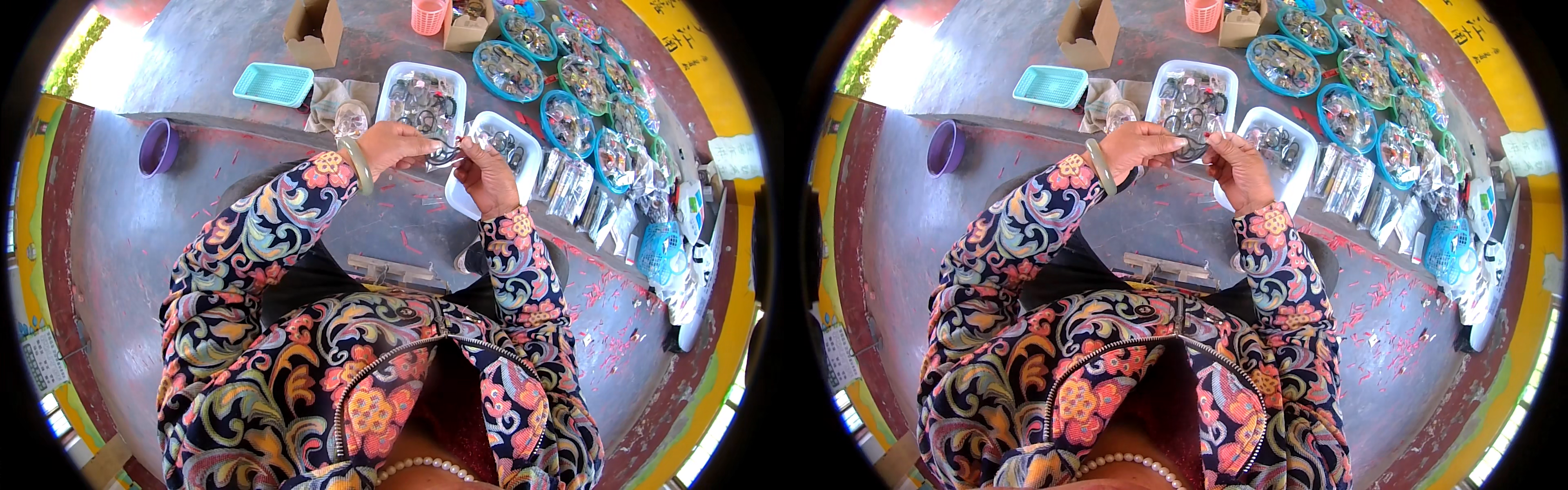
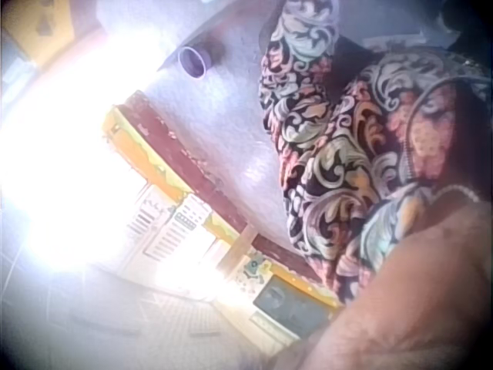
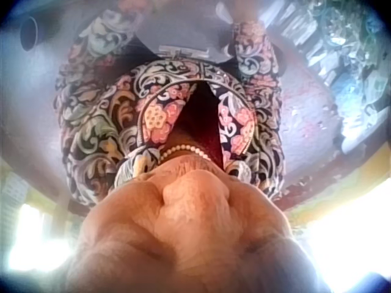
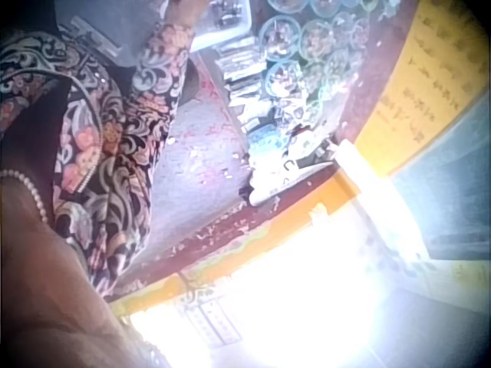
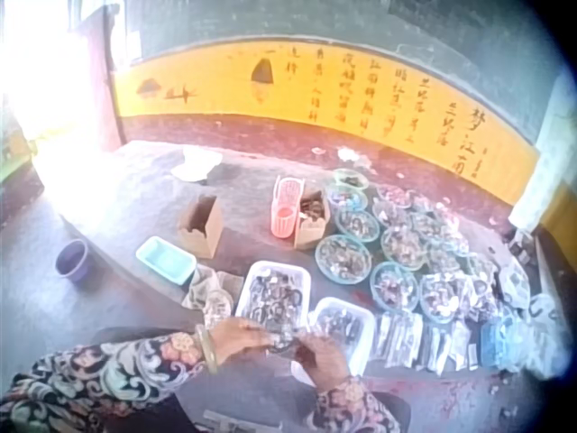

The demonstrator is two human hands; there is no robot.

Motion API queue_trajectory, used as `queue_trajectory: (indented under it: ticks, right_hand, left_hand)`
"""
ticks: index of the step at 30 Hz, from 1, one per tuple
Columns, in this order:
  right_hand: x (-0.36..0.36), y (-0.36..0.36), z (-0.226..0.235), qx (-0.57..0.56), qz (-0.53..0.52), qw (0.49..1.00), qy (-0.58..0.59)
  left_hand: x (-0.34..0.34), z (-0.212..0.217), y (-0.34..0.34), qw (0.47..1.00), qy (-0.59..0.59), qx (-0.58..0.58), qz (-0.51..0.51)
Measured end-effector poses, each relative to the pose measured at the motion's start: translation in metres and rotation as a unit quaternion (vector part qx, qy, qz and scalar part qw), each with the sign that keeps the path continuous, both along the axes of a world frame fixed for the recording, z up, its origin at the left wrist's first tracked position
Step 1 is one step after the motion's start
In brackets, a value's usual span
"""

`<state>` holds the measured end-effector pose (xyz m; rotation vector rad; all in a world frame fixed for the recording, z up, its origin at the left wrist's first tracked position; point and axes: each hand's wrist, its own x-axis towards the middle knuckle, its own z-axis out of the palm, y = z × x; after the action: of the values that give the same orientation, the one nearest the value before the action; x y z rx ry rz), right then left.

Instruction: The person sits on the floor and repeatedly picks up small hair accessories from a white tray, places them into clear plastic bags, and sets the packaged items aside. The task involves handling small objects one by one and organizing them into bags.

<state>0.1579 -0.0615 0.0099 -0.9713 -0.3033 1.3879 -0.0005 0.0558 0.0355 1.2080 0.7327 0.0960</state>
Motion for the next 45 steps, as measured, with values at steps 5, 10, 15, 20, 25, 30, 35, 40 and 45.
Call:
queue_trajectory:
  ticks: [5,10,15,20,25,30,35,40,45]
  right_hand:
    - [0.001,0.000,-0.001,0.008,-0.017,1.000,-0.007]
    - [0.001,-0.001,0.016,0.006,0.028,0.999,-0.040]
    - [0.011,-0.001,0.008,0.013,0.071,0.995,-0.063]
    - [0.012,-0.002,0.002,0.014,0.077,0.994,-0.081]
    - [0.007,0.001,0.009,0.011,0.013,0.995,-0.097]
    - [-0.005,-0.003,0.013,-0.010,0.063,0.998,0.007]
    - [-0.021,-0.003,0.005,0.011,-0.002,1.000,0.006]
    - [-0.013,0.000,-0.002,-0.011,-0.061,0.997,-0.050]
    - [-0.005,-0.002,0.001,0.007,-0.008,0.995,-0.095]
  left_hand:
    - [-0.002,-0.003,0.000,0.999,-0.019,-0.026,0.027]
    - [-0.002,-0.005,0.002,0.999,-0.015,0.018,0.031]
    - [-0.001,0.003,0.002,0.998,-0.002,0.057,0.013]
    - [-0.001,0.014,0.002,0.999,-0.007,0.042,0.025]
    - [-0.003,0.012,0.000,0.904,-0.029,0.425,0.040]
    - [-0.003,0.014,-0.003,0.690,-0.102,0.715,0.047]
    - [-0.001,0.010,-0.024,0.657,-0.085,0.748,-0.045]
    - [-0.002,0.005,-0.034,0.722,-0.090,0.684,-0.054]
    - [0.006,0.004,-0.014,0.922,-0.075,0.366,0.099]
